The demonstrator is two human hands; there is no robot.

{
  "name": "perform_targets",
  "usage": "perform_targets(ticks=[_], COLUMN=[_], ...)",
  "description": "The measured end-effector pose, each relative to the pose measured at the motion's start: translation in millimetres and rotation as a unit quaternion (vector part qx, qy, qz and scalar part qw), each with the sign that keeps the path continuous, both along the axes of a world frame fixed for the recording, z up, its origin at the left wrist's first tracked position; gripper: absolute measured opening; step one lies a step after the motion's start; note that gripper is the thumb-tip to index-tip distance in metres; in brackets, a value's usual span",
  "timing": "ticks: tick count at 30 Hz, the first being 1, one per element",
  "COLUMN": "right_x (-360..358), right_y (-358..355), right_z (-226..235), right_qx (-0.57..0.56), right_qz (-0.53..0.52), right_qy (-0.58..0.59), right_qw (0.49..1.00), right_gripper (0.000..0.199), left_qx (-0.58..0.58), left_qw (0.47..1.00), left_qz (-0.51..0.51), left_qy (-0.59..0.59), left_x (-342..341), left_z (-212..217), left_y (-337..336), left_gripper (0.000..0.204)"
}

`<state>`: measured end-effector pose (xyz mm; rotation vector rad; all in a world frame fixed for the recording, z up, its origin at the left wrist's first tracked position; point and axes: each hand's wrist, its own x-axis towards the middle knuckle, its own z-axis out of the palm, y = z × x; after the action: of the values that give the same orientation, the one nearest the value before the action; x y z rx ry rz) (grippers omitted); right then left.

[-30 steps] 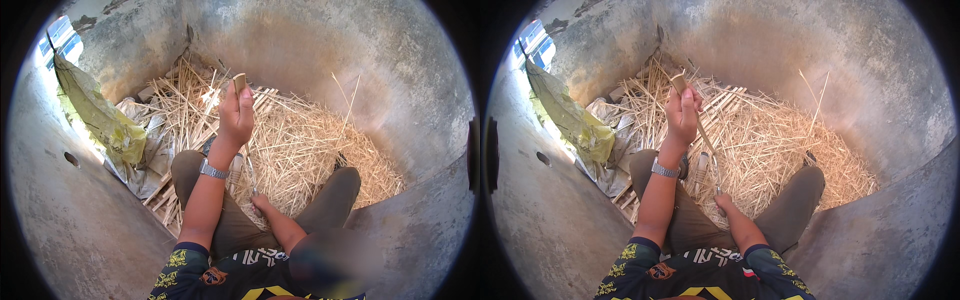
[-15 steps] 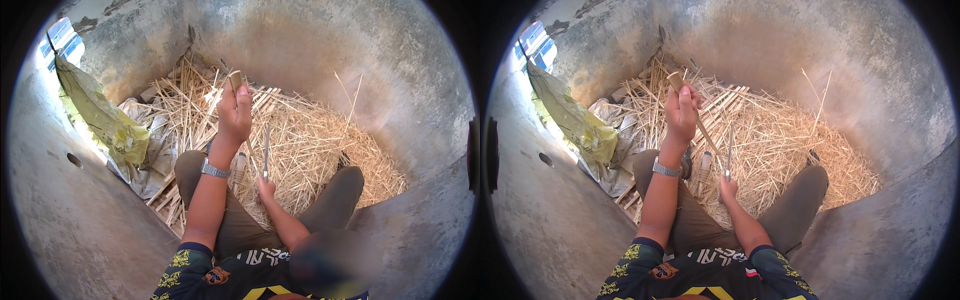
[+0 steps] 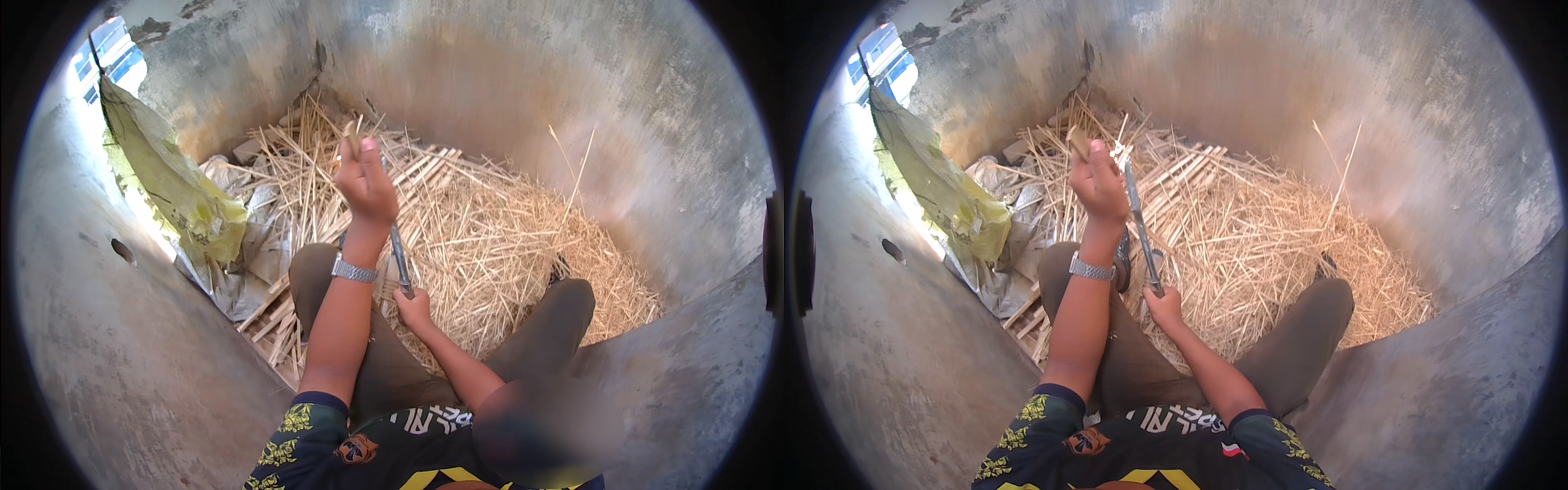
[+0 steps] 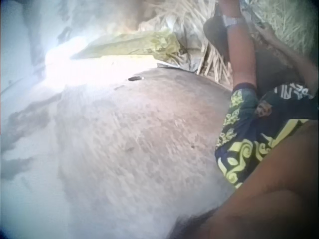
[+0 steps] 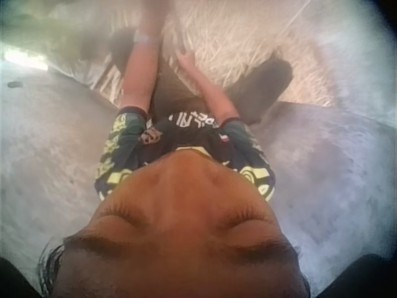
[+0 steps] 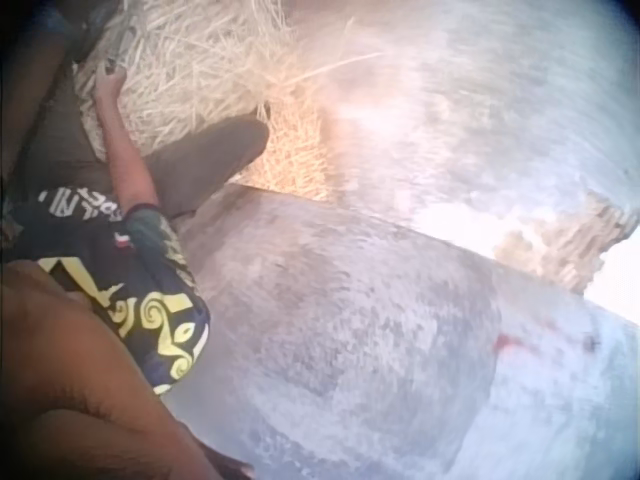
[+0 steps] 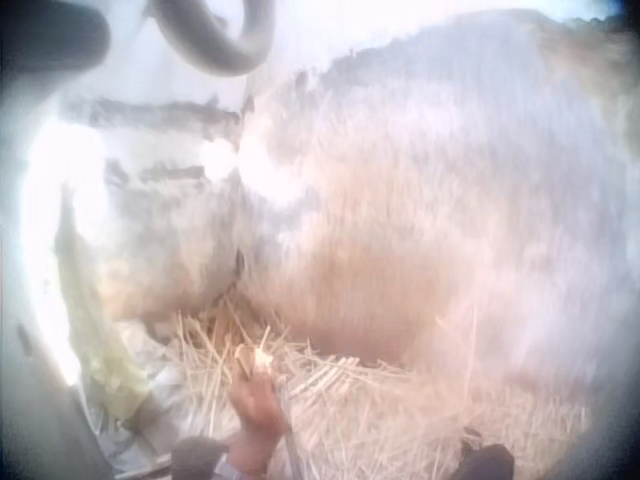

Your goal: The person sits on the floor and uses a large knife to split long bamboo strips into thinner pieces. They hold the bamboo with one hand and repeatedly strike it with the knife to separate the layers, dropping the finished pieces onto a pile.

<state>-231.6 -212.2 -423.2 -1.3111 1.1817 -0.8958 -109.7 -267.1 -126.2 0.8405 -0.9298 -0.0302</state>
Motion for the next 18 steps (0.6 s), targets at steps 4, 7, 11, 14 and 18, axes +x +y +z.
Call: perform_targets(ticks=[4, 7, 11, 14, 18], right_x=[12, 14, 13, 10, 14], right_y=[11, 8, 11, 18, 20], right_z=[69, 105, 104, 86, 87], right_qx=[-0.084, -0.08, -0.09, -0.059, -0.059], right_qz=[0.01, 0.009, 0.01, -0.004, -0.018], right_qy=[0.044, 0.047, 0.013, 0.024, 0.026], right_qw=[0.995, 0.996, 0.996, 0.998, 0.998], right_gripper=[0.04, 0.036, 0.034, 0.034, 0.035], left_qx=[-0.053, -0.057, -0.008, -0.027, -0.032], left_qw=[0.983, 0.985, 0.993, 0.989, 0.983], left_qz=[-0.107, -0.077, -0.089, -0.085, -0.12], left_qy=[0.139, 0.142, 0.077, 0.117, 0.137], left_x=[46, 30, 22, 23, 31], left_z=[0, 13, 20, 16, 19], left_y=[5, 20, 34, 28, 26], left_gripper=[0.048, 0.06, 0.069, 0.069, 0.065])
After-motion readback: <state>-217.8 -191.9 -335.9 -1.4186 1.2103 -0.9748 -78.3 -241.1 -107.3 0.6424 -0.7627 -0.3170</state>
